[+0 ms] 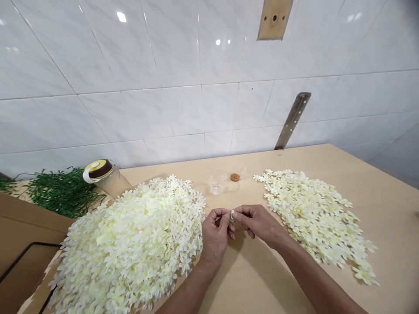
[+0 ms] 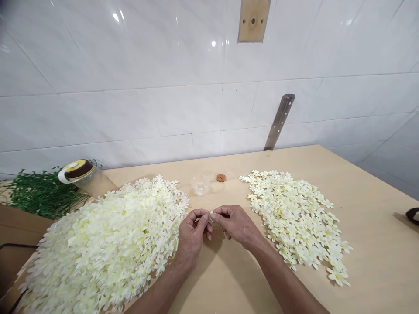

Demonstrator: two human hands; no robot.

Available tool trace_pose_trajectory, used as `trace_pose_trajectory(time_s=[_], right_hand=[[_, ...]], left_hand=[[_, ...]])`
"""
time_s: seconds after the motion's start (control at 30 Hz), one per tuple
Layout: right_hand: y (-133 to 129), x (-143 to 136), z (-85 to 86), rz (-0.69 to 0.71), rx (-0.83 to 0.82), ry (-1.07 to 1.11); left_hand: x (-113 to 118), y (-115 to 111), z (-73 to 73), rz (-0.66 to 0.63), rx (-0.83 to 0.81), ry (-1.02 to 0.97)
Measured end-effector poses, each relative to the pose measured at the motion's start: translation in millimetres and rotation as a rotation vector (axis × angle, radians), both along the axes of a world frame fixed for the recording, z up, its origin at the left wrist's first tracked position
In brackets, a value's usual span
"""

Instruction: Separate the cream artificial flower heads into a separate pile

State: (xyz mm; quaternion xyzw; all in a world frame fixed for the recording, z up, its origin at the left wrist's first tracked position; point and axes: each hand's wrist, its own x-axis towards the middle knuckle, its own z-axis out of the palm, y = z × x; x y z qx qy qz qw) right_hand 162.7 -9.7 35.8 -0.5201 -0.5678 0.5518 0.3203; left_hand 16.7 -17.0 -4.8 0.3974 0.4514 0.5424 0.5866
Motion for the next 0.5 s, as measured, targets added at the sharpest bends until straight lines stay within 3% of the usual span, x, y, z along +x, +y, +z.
trace_pose_trajectory(time_s=[0.3, 0.5], right_hand=[[-1, 5, -11.6, -0.058, -0.02, 0.089], [0, 4, -12.3, -0.103, -0.059, 0.03]], left_hand=[[0, -5, 3.1, -0.157, -0.013, 0.002], [-2, -5, 5.0, -0.165, -0.014, -0.021]])
